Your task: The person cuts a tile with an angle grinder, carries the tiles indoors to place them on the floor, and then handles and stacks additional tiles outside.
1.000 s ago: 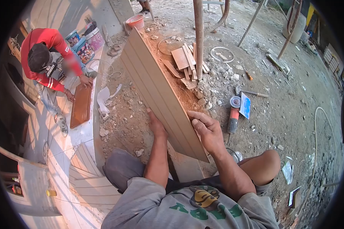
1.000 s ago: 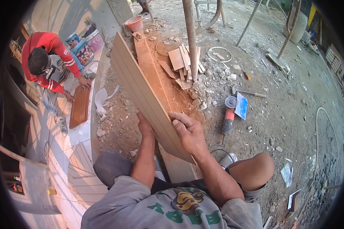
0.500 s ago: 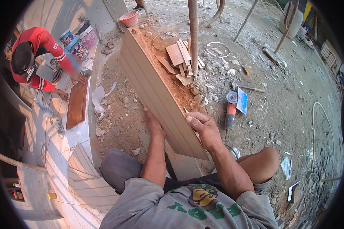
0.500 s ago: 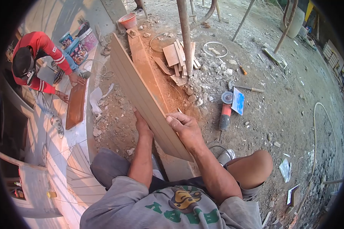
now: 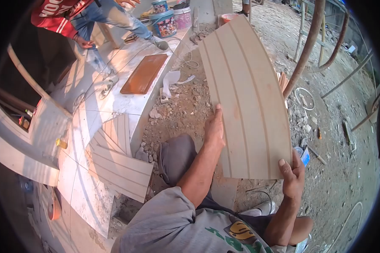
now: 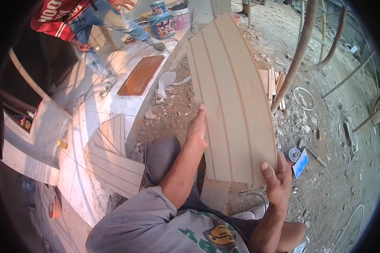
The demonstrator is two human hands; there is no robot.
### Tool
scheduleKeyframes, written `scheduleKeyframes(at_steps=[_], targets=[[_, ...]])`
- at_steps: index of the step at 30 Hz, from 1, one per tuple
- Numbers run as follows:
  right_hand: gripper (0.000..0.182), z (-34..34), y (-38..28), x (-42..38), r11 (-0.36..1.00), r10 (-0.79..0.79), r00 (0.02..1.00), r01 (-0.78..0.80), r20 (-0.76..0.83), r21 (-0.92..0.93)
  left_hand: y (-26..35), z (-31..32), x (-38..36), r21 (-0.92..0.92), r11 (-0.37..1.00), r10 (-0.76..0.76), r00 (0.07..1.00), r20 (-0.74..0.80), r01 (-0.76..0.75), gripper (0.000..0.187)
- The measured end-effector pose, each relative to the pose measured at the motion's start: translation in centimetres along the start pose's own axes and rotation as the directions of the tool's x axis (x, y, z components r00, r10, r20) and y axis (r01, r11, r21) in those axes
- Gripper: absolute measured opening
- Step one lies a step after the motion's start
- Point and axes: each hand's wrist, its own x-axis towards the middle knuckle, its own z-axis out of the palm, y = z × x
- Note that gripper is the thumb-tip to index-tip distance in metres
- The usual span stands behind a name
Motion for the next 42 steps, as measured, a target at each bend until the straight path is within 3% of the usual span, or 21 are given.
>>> scheduleKeyframes(at_steps=[2, 4, 5, 8, 11, 13, 14, 16, 19, 20, 22, 27, 29, 31, 34, 35, 37, 38, 40, 41, 42], targets=[[0.042, -0.1, -0.5, 0.2, 0.999, -0.003, 1.000, 0.003, 0.005, -0.040, 1.7, -0.5, -1.5, -0.029, 0.999, 0.018, 0.999, -0.042, -0.019, 0.049], [0.041, -0.4, -0.4, 0.4, 0.996, -0.017, 1.000, 0.018, 0.009, -0.088, 3.0, -1.2, -2.7, -0.035, 0.998, -0.056, 0.998, 0.042, 0.058, 0.046], [0.039, -0.1, -0.5, 0.5, 0.991, -0.024, 0.999, 0.019, -0.033, -0.132, 3.4, -1.8, -3.0, -0.052, 0.998, -0.039, 0.999, 0.015, 0.040, 0.046], [0.039, 1.8, -1.3, 1.0, 0.996, -0.035, 0.995, 0.042, 0.092, -0.080, 5.4, -3.4, -4.5, 0.027, 0.997, 0.068, 0.998, 0.007, -0.068, 0.040], [0.042, 3.1, -2.0, 1.9, 0.998, -0.055, 0.985, 0.061, 0.165, -0.027, 7.9, -4.2, -6.2, -0.081, 0.992, 0.093, 0.995, -0.027, -0.095, 0.038], [0.044, 3.5, -2.5, 2.2, 0.997, -0.076, 0.976, 0.079, 0.203, -0.007, 8.5, -5.5, -6.5, -0.279, 0.929, 0.277, 0.957, 0.085, -0.244, 0.038], [0.046, 3.5, -2.7, 2.4, 0.992, -0.111, 0.967, 0.122, 0.229, -0.038, 9.2, -6.3, -6.6, -0.278, 0.927, 0.283, 0.956, 0.074, -0.252, 0.038], [0.049, 3.6, -3.2, 2.4, 0.991, -0.111, 0.946, 0.129, 0.304, -0.041, 11.6, -8.0, -7.8, -0.070, 0.951, 0.291, 0.949, -0.125, -0.301, 0.039], [0.049, 3.7, -3.1, 2.2, 0.996, 0.032, 0.957, -0.007, 0.289, -0.086, 13.9, -10.2, -10.4, 0.012, 0.913, 0.393, 0.873, -0.291, -0.407, 0.040], [0.046, 3.4, -2.5, 2.5, 0.991, 0.040, 0.955, -0.001, 0.293, -0.131, 14.0, -11.8, -10.5, 0.021, 0.910, 0.402, 0.868, -0.291, -0.414, 0.040], [0.044, 2.5, -1.7, 3.2, 0.980, 0.071, 0.948, -0.008, 0.309, -0.200, 13.5, -16.6, -10.0, 0.080, 0.903, 0.408, 0.787, -0.463, -0.421, 0.040], [0.038, -1.5, -1.4, 4.9, 0.852, 0.207, 0.922, -0.005, 0.328, -0.524, 13.2, -25.0, -13.1, 0.016, 0.926, 0.298, 0.705, -0.643, -0.377, 0.041], [0.036, -5.0, 0.4, 5.8, 0.851, 0.153, 0.939, 0.032, 0.306, -0.524, 12.5, -28.6, -13.2, 0.010, 0.915, 0.300, 0.663, -0.686, -0.403, 0.042], [0.034, -7.7, 1.3, 6.4, 0.851, 0.180, 0.957, -0.035, 0.228, -0.524, 11.8, -31.6, -14.0, 0.032, 0.899, 0.272, 0.500, -0.823, -0.436, 0.044], [0.033, -10.3, 3.3, 6.5, 0.823, 0.252, 0.946, -0.099, 0.203, -0.560, 10.2, -36.9, -14.2, 0.028, 0.838, 0.280, 0.388, -0.878, -0.544, 0.043], [0.033, -11.1, 4.4, 6.5, 0.824, 0.262, 0.945, -0.114, 0.194, -0.555, 9.9, -37.8, -14.5, 0.037, 0.844, 0.286, 0.391, -0.875, -0.535, 0.043], [0.032, -12.6, 6.9, 6.3, 0.773, 0.304, 0.935, -0.131, 0.182, -0.621, 9.6, -38.9, -15.4, 0.080, 0.870, 0.237, 0.272, -0.933, -0.487, 0.044], [0.032, -13.3, 7.6, 6.2, 0.773, 0.313, 0.934, -0.145, 0.173, -0.618, 8.6, -41.8, -15.8, 0.086, 0.875, 0.241, 0.275, -0.931, -0.476, 0.044], [0.030, -14.6, 8.8, 6.5, 0.678, 0.309, 0.933, -0.078, 0.186, -0.731, 6.3, -48.2, -15.8, -0.149, 0.769, 0.231, 0.488, -0.842, -0.621, 0.045], [0.030, -15.6, 9.4, 6.7, 0.673, 0.320, 0.930, -0.087, 0.183, -0.734, 6.1, -48.2, -15.9, -0.147, 0.776, 0.225, 0.487, -0.844, -0.613, 0.045], [0.029, -16.7, 10.0, 7.0, 0.693, 0.340, 0.925, -0.124, 0.170, -0.711, 5.9, -48.0, -16.2, -0.018, 0.831, 0.245, 0.395, -0.886, -0.557, 0.049]])
